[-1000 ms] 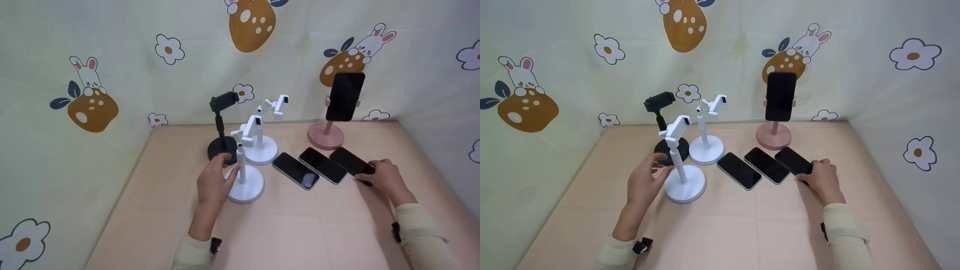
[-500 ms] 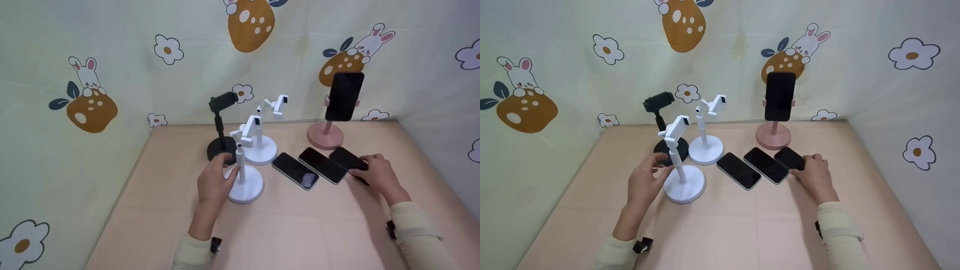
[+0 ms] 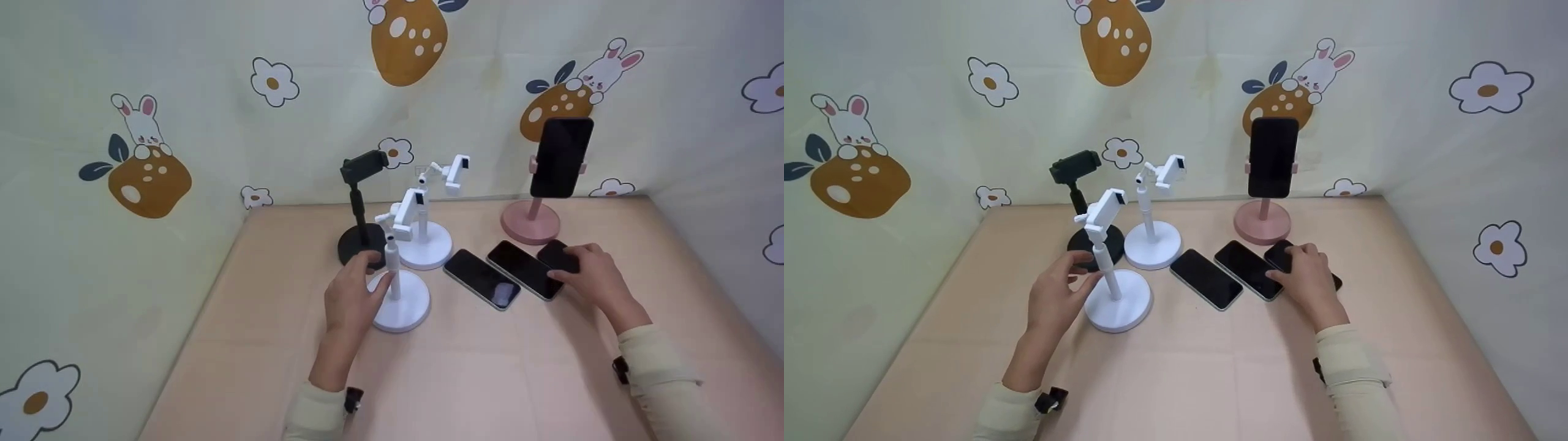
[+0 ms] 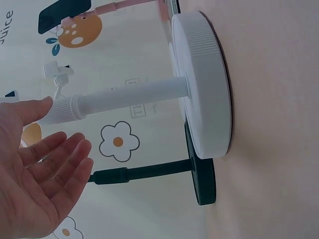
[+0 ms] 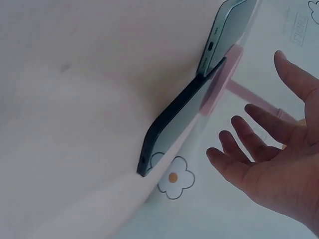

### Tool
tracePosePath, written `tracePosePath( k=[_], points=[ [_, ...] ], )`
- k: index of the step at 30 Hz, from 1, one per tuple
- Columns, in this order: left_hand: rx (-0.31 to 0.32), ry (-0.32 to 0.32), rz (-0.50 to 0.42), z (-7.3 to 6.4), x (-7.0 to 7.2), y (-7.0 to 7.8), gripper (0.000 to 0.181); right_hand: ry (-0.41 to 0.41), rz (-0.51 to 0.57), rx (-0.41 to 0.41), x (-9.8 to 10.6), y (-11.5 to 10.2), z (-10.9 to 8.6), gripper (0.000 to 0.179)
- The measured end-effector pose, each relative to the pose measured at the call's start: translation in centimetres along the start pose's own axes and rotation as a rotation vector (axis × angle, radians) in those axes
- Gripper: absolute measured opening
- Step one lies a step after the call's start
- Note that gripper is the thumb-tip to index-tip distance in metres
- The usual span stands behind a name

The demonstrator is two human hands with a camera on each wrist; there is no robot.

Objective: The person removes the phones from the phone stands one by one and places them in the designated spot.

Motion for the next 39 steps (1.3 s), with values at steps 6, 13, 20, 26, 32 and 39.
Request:
tracePosePath(
  k=[6,13,20,26,32,39],
  points=[
    [0.039,-0.037,-0.011,0.2,-0.2,0.0,0.038,-0.012,-0.010,0.035,-0.6,-1.5,-0.1,0.070],
    [0.052,-0.057,-0.063,0.2,-0.6,-0.1,0.039,-0.030,-0.025,0.056,-1.5,-2.5,-0.5,0.068],
    [0.077,-0.084,-0.114,0.5,-0.9,0.0,0.042,-0.042,-0.014,0.079,-1.9,-3.1,-0.7,0.067],
    [0.075,-0.108,-0.177,0.8,-0.9,0.1,0.045,-0.034,-0.009,0.100,-1.9,-3.7,-0.9,0.068],
    [0.075,-0.106,-0.227,1.2,-1.0,0.2,0.045,-0.029,0.010,0.129,-1.9,-4.4,-1.3,0.064],
    [0.093,-0.108,-0.250,1.4,-1.1,0.1,0.039,-0.022,0.012,0.155,-2.0,-4.8,-1.5,0.062]
  ],
)
Point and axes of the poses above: each hand's wrist, its own z-axis towards the middle knuckle, its own x-axis out of the back of the hand, y = z × x, the point moved 4 cm from there along z, towards the middle knuckle, and after that the axes turned 11 degrees about -x, right-handed, at the moved point
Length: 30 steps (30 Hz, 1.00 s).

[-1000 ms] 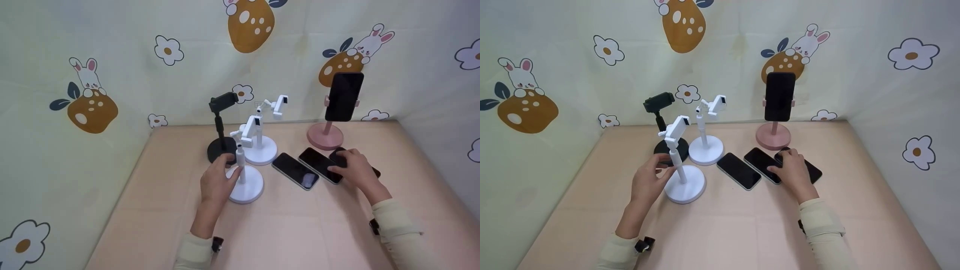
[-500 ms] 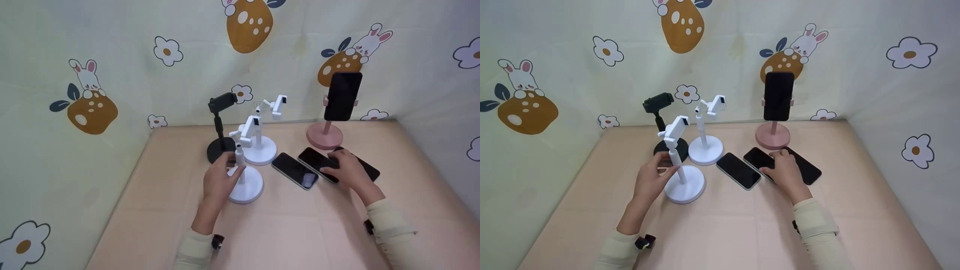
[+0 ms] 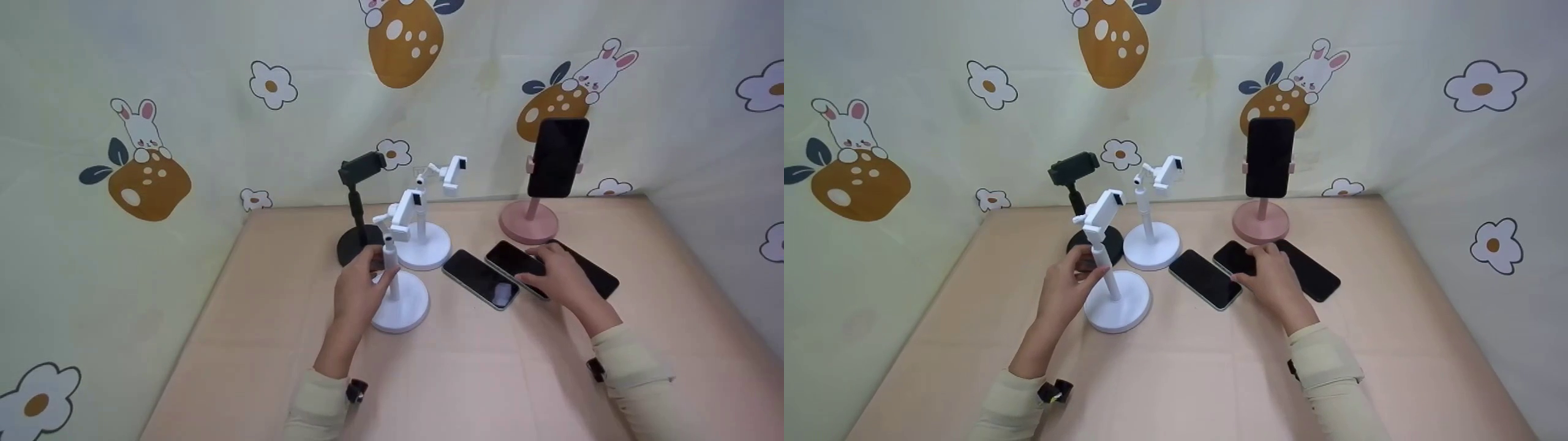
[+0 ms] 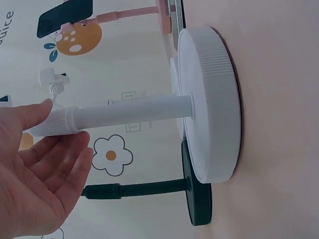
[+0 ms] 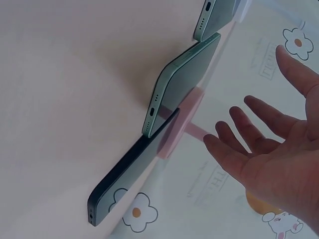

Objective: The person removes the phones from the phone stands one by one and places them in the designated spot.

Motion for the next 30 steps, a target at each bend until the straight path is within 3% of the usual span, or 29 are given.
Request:
tracePosePath(
  k=[13,30],
  points=[
    [-0.003,0.010,0.001,0.26,0.11,-0.10,0.035,-0.019,0.008,-0.006,-0.48,-0.44,-0.10,0.063],
    [-0.045,0.089,-0.043,0.67,0.18,0.00,0.029,-0.024,-0.003,0.000,-0.45,-0.09,-0.05,0.064]
  ],
)
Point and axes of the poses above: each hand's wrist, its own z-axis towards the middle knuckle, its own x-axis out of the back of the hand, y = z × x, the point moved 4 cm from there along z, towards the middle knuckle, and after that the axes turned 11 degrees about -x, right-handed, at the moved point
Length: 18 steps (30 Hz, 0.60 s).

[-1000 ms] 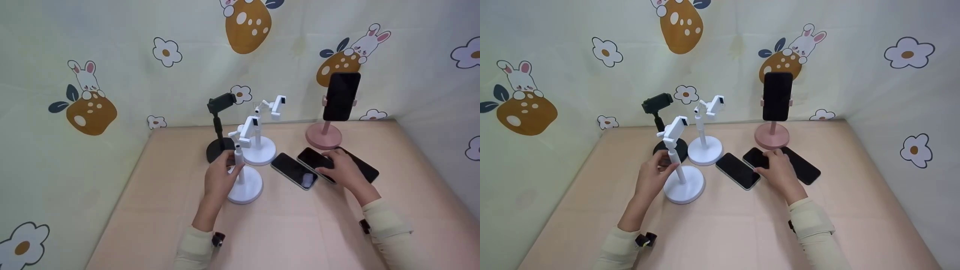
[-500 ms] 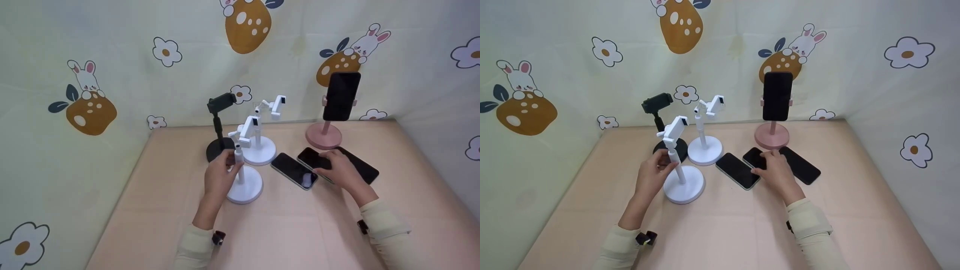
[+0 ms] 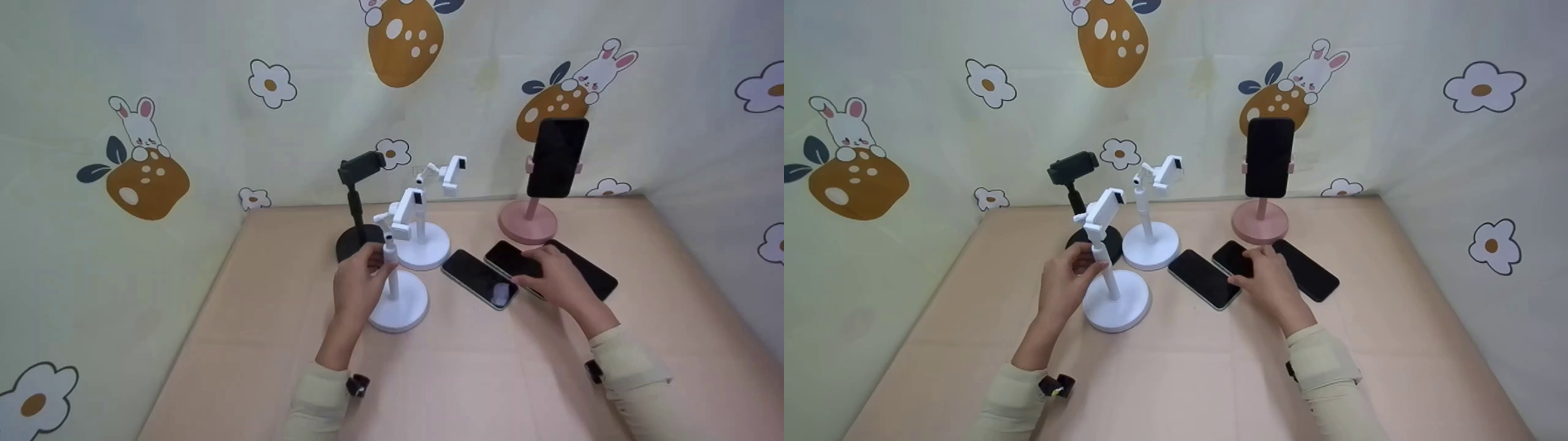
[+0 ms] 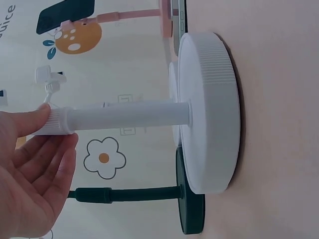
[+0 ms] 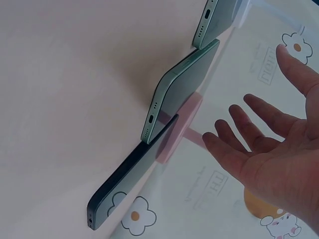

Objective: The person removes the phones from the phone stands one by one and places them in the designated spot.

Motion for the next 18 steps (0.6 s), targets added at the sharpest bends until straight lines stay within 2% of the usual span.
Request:
tracePosePath(
  k=[9,18],
  points=[
    [0.001,-0.001,-0.039,1.1,-0.4,1.2,0.031,0.016,0.006,-0.002,0.3,0.6,-0.2,0.063],
    [-0.051,-0.016,-0.062,2.6,-1.3,3.4,0.034,0.016,0.004,-0.013,0.4,1.1,-0.3,0.063]
  ],
)
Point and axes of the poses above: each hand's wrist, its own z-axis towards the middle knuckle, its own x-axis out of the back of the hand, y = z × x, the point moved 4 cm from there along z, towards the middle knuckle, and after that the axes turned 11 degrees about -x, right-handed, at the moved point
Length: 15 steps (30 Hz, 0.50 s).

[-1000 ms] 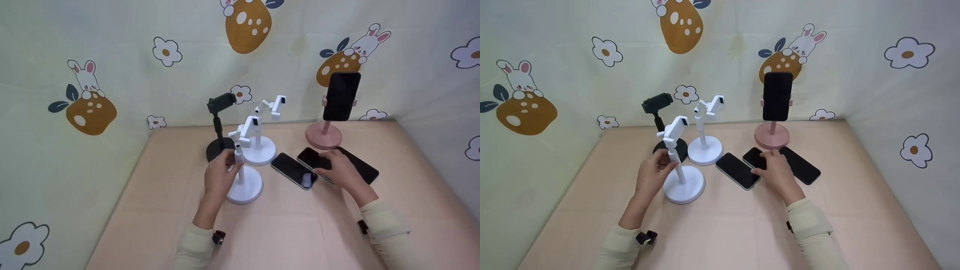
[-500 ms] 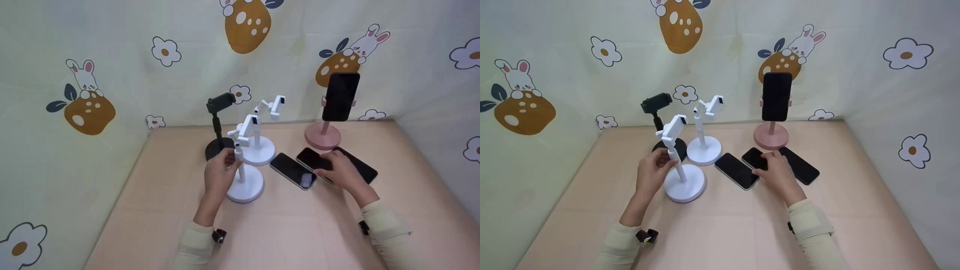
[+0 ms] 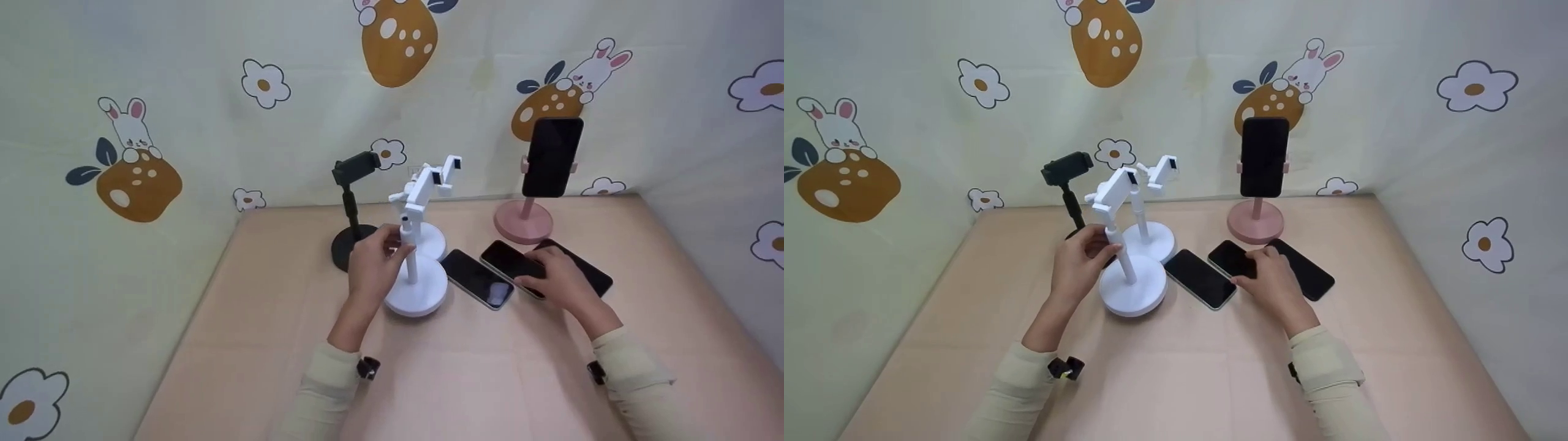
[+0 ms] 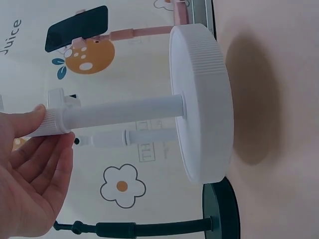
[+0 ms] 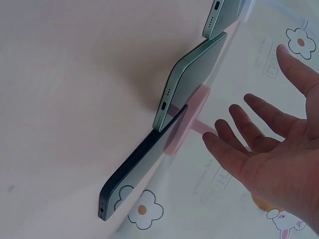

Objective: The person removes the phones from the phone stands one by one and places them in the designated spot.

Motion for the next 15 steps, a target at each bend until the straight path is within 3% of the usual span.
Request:
tracePosePath(
  k=[8,15],
  points=[
    [-0.065,-0.011,-0.040,1.8,-1.5,1.1,0.031,0.005,0.015,0.002,0.0,0.2,0.0,0.061],
    [-0.136,0.017,-0.053,3.4,-2.9,1.6,0.032,0.008,0.016,0.001,-0.1,0.4,0.2,0.060]
  ],
)
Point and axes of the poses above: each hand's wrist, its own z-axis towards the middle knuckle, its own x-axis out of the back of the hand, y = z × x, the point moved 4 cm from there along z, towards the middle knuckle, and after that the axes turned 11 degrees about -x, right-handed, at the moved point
